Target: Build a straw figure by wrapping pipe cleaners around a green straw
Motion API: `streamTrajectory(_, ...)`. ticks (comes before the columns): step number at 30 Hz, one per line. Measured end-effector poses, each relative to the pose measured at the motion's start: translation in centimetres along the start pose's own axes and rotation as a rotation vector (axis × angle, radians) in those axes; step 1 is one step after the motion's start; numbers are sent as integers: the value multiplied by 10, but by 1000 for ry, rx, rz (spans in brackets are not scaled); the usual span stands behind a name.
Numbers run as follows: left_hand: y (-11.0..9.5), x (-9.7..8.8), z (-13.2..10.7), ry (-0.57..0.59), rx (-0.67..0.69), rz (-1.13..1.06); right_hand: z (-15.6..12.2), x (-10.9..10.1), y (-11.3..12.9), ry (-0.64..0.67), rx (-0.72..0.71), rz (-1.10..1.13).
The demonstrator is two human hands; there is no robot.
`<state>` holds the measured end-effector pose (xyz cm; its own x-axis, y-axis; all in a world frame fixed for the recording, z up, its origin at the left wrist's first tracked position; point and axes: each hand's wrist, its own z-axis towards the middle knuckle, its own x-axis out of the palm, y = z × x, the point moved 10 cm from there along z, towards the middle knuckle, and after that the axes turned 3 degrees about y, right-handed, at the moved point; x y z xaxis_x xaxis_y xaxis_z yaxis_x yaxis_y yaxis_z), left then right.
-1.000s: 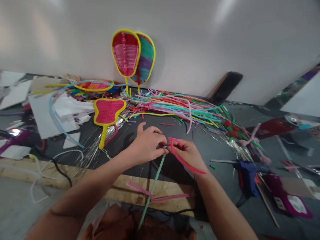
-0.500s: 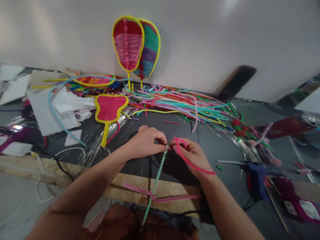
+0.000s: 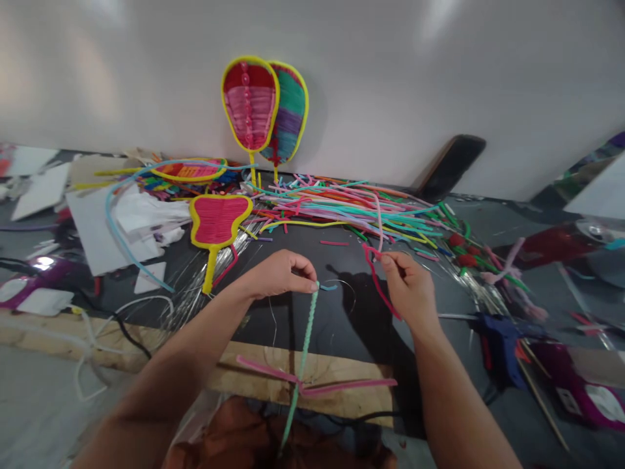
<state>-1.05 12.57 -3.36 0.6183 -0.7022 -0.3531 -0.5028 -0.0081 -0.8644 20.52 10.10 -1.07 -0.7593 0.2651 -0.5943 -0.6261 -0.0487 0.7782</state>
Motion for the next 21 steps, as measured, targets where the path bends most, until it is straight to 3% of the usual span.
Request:
streamTrajectory(3,1,1,0,-3,11,-32,-2,-4,1,-37,3,-34)
streamTrajectory(10,7,3,5,19,27,-132,-11,-6,24,-97,-137,39)
streamTrajectory(15,6,4,5,32,54,-157,-9,8,52,92,-194,64)
streamTrajectory(17,4,4,4,42,71,-171,-8,12,68,128,-275,-42)
streamTrajectory(21,4,4,5,40,91,-181,-22,14,102,6,-482,-389)
